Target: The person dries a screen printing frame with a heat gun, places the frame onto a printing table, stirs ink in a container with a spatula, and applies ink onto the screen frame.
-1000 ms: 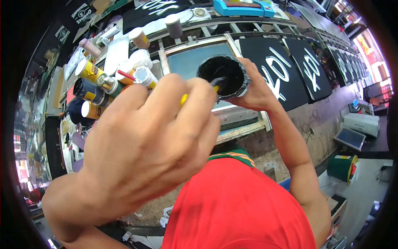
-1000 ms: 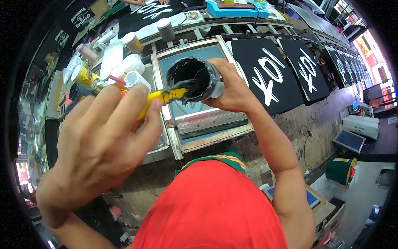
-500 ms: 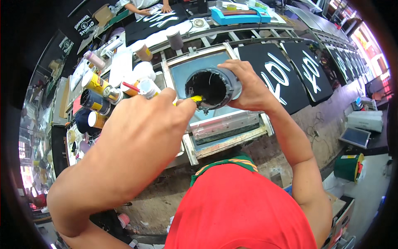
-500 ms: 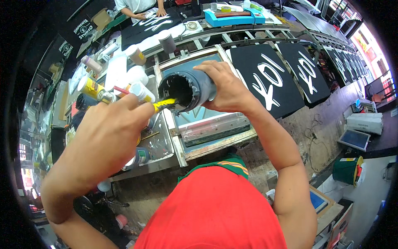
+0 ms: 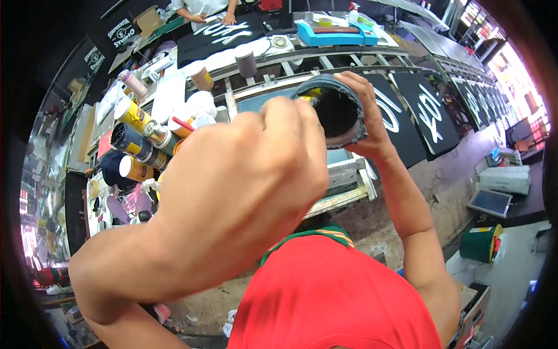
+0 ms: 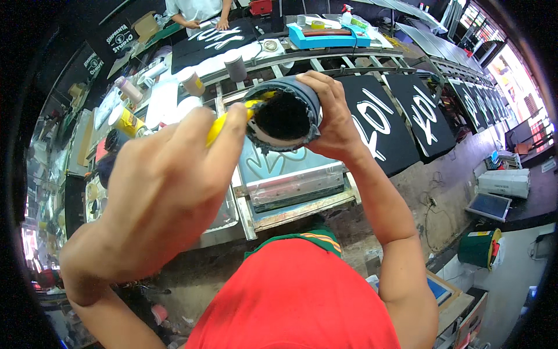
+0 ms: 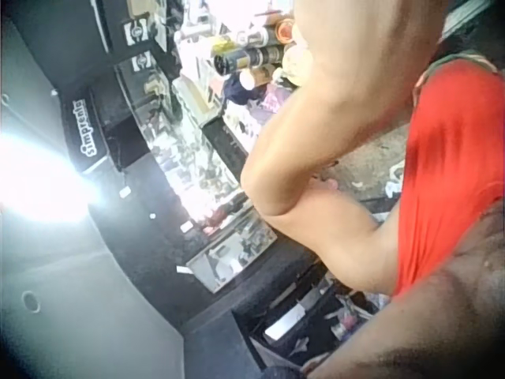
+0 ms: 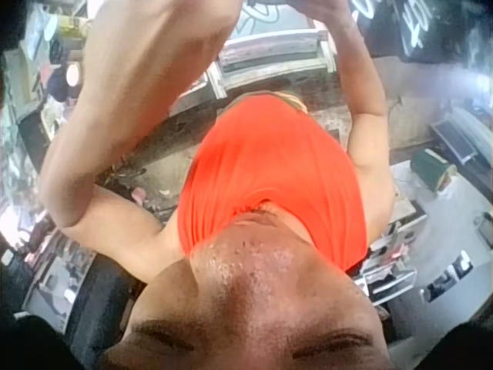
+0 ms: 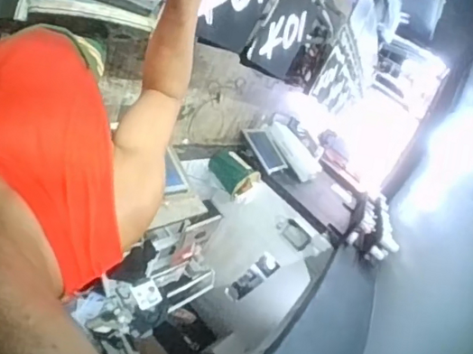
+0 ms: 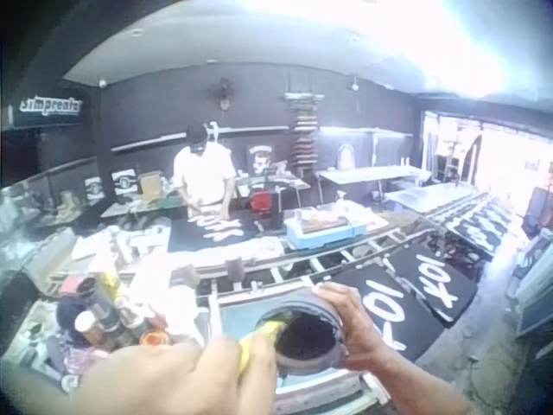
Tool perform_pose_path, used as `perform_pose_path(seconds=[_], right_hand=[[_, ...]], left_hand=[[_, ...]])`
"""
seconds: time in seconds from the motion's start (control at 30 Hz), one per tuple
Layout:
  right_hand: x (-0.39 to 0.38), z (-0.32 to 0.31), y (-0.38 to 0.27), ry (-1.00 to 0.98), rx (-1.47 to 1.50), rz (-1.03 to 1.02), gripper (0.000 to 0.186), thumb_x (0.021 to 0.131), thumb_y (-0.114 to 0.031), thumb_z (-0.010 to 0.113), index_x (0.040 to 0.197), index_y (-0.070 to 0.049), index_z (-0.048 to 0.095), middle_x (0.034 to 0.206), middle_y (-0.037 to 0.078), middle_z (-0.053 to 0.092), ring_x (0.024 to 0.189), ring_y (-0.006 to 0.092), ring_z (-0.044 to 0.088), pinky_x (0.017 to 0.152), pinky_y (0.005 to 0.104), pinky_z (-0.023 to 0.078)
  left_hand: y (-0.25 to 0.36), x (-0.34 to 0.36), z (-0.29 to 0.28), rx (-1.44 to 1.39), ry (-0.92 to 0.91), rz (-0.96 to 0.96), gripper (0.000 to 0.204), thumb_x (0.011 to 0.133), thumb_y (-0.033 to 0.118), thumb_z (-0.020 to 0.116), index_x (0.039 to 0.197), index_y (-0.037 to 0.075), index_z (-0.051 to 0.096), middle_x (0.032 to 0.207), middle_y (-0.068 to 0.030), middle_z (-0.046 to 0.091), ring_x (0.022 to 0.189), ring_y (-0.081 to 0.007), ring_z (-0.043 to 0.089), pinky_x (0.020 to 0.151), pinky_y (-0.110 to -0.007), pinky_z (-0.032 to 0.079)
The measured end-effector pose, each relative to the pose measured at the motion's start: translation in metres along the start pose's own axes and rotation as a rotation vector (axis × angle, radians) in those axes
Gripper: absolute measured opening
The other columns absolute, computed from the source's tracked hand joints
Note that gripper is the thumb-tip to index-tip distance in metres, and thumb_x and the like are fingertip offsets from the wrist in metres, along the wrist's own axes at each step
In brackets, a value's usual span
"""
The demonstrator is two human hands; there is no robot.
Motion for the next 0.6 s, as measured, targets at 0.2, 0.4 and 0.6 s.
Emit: perform_pose_path(seconds=[0.2, 0.4, 0.6], right_hand=[[0.008, -0.018, -0.001, 0.055, -0.029, -0.098, 0.097, 0.061, -0.017, 0.098, 0.145, -0.009, 0.049, 0.141, 0.014, 0.054, 0.132, 0.0345, 0.05, 0.112, 0.0441, 0.04], [0.015, -0.033, -0.001, 0.066, -0.138, -0.122, 0.101, 0.06, -0.021, 0.098, 0.146, -0.012, 0.045, 0.141, 0.015, 0.053, 0.132, 0.0349, 0.049, 0.113, 0.045, 0.039], [0.018, -0.043, 0.001, 0.116, -0.181, -0.113, 0.101, 0.06, -0.024, 0.098, 0.145, -0.012, 0.045, 0.14, 0.014, 0.053, 0.135, 0.0347, 0.049, 0.114, 0.0464, 0.037]], left_hand=[[-0.002, 0.0, -0.001, -0.185, -0.051, 0.033, 0.042, 0.087, 0.003, 0.061, 0.128, -0.004, 0.063, 0.088, -0.0146, 0.058, 0.067, -0.0292, 0.064, 0.056, -0.039, 0.05], [0.004, 0.005, -0.005, -0.134, 0.048, 0.011, 0.042, 0.087, 0.002, 0.061, 0.128, -0.004, 0.063, 0.085, -0.0148, 0.058, 0.064, -0.0306, 0.064, 0.056, -0.041, 0.05], [0.004, 0.007, -0.017, -0.179, 0.112, 0.024, 0.035, 0.088, 0.002, 0.061, 0.122, -0.003, 0.067, 0.083, -0.0142, 0.058, 0.063, -0.0306, 0.063, 0.054, -0.041, 0.049]])
Point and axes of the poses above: each hand's wrist, its own x-axis towards the middle knuckle, its own z-axis out of the palm, y = z × x, the point moved 1 cm from there along x, towards the middle knuckle
